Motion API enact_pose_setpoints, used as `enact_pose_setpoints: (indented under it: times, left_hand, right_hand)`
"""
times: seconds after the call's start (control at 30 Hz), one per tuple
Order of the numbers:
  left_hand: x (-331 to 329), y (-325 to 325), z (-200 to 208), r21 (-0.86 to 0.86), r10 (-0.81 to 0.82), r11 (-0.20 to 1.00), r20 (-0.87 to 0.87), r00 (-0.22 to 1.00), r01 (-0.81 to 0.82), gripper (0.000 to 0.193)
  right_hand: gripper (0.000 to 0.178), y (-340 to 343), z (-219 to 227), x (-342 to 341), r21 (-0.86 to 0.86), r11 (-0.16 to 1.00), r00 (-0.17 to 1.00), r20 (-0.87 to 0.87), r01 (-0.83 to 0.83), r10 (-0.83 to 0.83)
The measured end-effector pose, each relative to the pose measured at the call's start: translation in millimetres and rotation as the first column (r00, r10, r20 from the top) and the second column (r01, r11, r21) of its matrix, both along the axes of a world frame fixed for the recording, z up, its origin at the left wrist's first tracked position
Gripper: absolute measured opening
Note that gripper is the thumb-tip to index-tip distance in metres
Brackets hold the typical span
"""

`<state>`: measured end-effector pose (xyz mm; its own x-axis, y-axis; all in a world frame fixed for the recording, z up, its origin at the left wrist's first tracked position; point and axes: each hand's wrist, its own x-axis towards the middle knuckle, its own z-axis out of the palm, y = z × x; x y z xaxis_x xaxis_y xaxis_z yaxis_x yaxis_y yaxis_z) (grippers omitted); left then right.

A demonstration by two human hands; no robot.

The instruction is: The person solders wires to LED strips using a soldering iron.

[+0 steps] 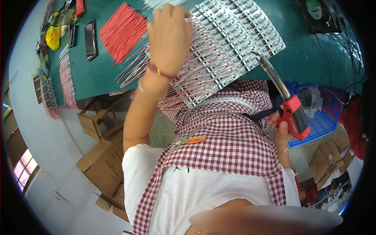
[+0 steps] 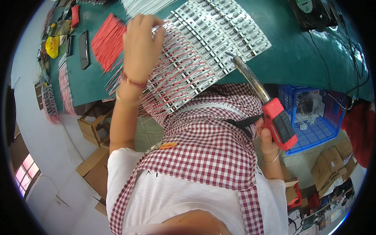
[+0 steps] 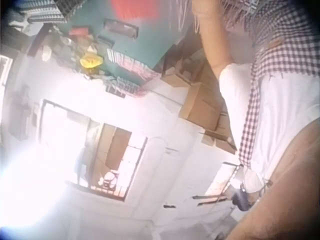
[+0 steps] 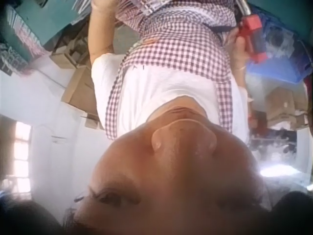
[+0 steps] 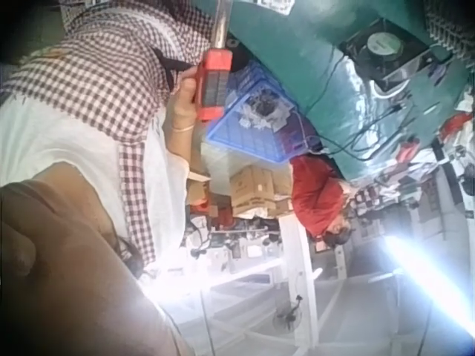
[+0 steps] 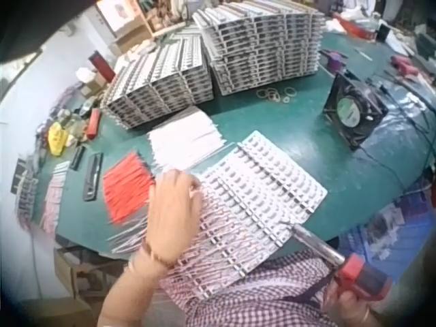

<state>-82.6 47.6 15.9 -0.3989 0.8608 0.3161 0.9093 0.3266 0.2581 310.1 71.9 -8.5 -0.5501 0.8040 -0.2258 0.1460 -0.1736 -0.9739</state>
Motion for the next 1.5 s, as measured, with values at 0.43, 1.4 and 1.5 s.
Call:
enact_pose_setpoints:
  times: [0.43, 1.4, 1.5]
  left_hand:
    - [-50.8, 21.5, -23.1, -0.299, -0.068, 0.950, 0.076, 0.995, 0.087, 0.020]
    - [112.1, -28.3, 1.3, -0.021, -0.049, 0.998, 0.303, 0.952, 0.058, 0.012]
    - [117.4, -23.4, -8.4, 0.019, -0.018, 1.000, 0.245, 0.969, 0.014, 0.013]
  right_hand:
    - [0.063, -0.8, 2.1, -12.2, 0.020, 1.000, 0.996, -0.095, -0.003, 0.005]
    - [0.068, -17.5, -9.7, 27.8, -0.122, 0.991, 0.997, 0.044, -0.054, 0.060]
    - [0.065, -21.8, -15.1, 34.0, -0.119, 0.991, 0.996, 0.055, -0.068, 0.075]
